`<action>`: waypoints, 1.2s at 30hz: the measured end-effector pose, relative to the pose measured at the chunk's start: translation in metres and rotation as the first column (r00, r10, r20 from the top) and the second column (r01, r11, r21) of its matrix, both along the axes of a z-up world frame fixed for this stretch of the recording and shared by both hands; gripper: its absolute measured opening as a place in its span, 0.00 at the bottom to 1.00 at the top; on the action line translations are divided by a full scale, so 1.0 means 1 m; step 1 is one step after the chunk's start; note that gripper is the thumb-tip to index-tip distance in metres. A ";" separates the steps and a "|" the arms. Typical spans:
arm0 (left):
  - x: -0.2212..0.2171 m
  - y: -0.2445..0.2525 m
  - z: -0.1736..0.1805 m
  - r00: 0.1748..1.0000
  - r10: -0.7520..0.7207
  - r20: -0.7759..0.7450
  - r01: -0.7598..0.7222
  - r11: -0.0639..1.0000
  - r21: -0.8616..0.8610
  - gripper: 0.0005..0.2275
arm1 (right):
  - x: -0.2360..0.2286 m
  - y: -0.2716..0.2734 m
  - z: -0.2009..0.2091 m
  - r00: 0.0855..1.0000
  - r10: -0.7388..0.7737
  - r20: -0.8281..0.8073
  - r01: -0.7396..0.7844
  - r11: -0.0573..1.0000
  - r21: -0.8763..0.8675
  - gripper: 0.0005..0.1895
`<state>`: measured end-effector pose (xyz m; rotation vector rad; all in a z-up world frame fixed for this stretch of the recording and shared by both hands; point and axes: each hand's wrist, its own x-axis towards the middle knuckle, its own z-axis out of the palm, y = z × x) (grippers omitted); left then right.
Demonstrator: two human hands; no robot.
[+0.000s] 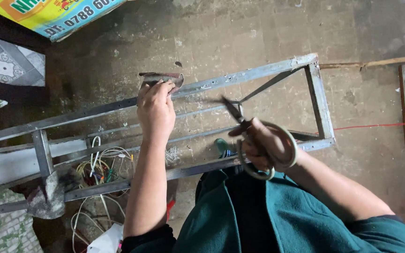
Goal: The person uses a pair of shears to scrape and remove debris from the corners and edges of a metal frame. They also use a sanding block to smooth the surface of the frame.
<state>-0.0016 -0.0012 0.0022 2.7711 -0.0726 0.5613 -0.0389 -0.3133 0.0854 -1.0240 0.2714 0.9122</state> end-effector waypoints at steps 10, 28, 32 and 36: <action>-0.001 -0.004 0.009 1.000 0.015 -0.011 -0.015 1.000 0.006 0.09 | 0.013 -0.032 -0.052 0.996 -0.033 0.080 0.022 0.991 0.132 0.36; 0.002 0.000 -0.008 1.000 0.012 0.015 -0.012 1.000 -0.001 0.09 | 0.030 -0.012 0.014 0.990 -0.118 0.073 0.128 0.981 -0.143 0.41; 0.002 -0.003 0.002 1.000 0.016 0.000 -0.016 1.000 0.001 0.09 | 0.018 0.004 0.028 0.977 -0.212 -0.007 0.200 0.932 -0.303 0.33; 0.000 -0.002 0.007 0.999 0.002 -0.034 -0.002 1.000 -0.017 0.09 | 0.034 -0.022 0.016 0.967 -0.254 0.029 0.255 0.958 -0.132 0.37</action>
